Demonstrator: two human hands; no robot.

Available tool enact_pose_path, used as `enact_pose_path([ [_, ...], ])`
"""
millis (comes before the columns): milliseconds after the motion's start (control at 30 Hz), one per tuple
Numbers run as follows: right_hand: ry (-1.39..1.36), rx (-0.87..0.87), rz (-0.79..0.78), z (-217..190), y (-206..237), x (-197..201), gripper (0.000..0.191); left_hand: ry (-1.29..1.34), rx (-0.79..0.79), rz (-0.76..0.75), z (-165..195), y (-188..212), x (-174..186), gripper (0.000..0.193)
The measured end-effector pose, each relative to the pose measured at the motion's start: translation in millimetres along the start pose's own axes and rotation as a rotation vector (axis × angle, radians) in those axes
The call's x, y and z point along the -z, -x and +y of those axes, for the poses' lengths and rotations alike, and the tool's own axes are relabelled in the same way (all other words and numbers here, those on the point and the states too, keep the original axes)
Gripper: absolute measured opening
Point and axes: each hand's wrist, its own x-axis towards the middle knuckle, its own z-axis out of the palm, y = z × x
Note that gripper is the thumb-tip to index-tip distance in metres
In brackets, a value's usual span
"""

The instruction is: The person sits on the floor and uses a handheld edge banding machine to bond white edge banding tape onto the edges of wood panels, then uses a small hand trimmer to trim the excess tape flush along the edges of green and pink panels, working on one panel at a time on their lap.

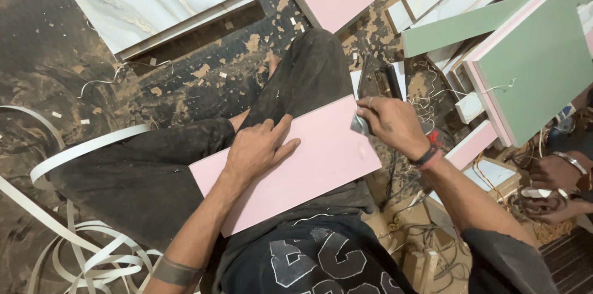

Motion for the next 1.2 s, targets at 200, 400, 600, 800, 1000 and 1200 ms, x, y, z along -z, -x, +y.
enact_pose_path([
  [200, -0.041, -0.082, -0.030, 0.3, -6.5, 5.0, 0.024, 0.010, 0.005, -0.004, 0.4, 0.0, -0.7, 0.054],
  [400, 0.047, -0.011, -0.074, -2.9, -18.1, 3.6, 0.025, 0.002, 0.004, -0.012, 0.1, -0.8, 1.4, 0.054],
  [600, 0.043, -0.062, -0.075, 2.7, -28.7, 13.0, 0.026, 0.007, 0.005, -0.005, -0.1, -2.2, -1.1, 0.053],
  [800, 0.095, 0.021, -0.119, -0.7, -36.3, 5.9, 0.026, -0.012, -0.006, -0.005, -0.9, -1.7, -0.9, 0.054],
  [1000, 0.098, 0.056, -0.218, 13.1, -44.7, 25.1, 0.026, -0.006, -0.012, 0.004, 0.5, -2.6, -1.4, 0.053],
  [1200, 0.241, 0.144, -0.335, 9.1, -67.5, 22.6, 0.024, -0.001, -0.006, 0.004, -1.8, -2.6, -4.3, 0.054],
])
